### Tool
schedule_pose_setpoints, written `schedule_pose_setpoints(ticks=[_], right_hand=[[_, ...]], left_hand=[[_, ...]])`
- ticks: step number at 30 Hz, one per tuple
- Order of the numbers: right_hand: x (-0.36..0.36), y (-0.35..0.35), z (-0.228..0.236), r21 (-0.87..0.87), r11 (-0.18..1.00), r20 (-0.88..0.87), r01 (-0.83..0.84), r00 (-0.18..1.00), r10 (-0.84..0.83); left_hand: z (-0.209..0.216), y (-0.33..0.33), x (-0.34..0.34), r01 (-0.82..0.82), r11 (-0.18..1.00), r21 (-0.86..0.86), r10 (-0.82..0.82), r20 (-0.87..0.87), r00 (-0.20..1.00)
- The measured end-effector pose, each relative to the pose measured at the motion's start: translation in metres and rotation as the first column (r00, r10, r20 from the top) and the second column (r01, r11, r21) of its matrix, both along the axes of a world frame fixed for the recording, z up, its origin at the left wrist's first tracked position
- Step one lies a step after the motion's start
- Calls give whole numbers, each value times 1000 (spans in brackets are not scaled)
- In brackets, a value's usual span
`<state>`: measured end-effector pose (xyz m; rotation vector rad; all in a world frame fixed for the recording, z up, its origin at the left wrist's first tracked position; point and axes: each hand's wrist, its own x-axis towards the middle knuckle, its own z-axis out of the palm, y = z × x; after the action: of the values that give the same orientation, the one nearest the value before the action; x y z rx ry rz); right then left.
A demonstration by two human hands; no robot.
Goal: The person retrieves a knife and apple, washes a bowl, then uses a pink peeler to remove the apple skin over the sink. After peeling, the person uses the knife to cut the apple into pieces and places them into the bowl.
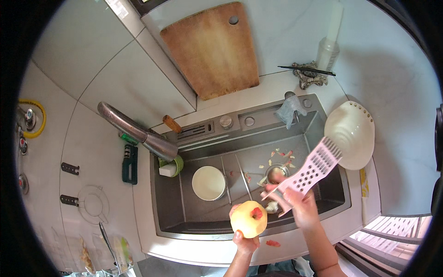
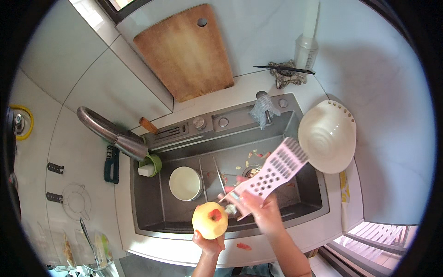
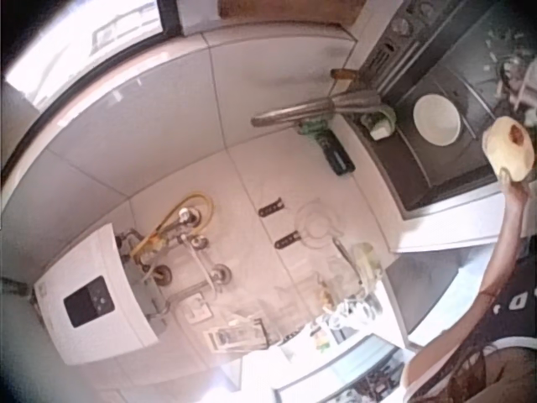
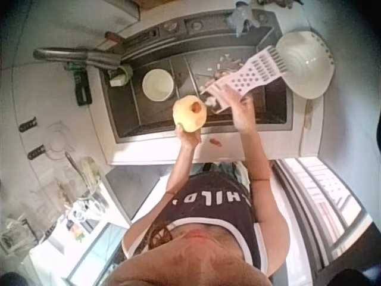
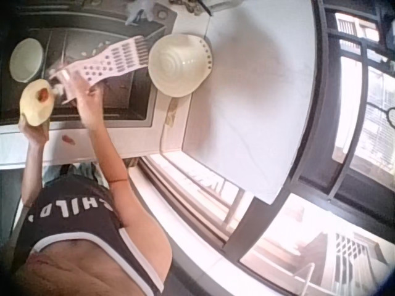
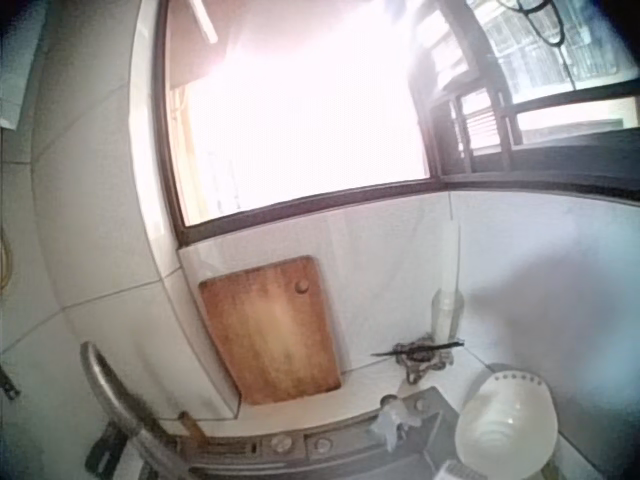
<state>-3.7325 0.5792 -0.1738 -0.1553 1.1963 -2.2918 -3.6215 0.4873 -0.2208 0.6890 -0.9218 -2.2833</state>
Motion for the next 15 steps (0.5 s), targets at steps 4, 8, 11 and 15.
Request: schedule_pose_setpoints(ticks=[4,8,11,15], right_hand=[[18,-11,0,-21,987,10,-158,987,158],[-15,-5,-18,199,979,61,47,996,-60],[-25,20,-33,44,990,39,135,990,-136],[-39,36,-54,426,904,-97,-35,992,85]], left_hand=[[4,1,-3,72,995,-74,-74,-22,997],[10,-7,7,221,973,64,-201,-230,952],[5,-9,11,134,973,189,-121,-77,990],[-1,-28,10,214,969,123,-229,123,966]])
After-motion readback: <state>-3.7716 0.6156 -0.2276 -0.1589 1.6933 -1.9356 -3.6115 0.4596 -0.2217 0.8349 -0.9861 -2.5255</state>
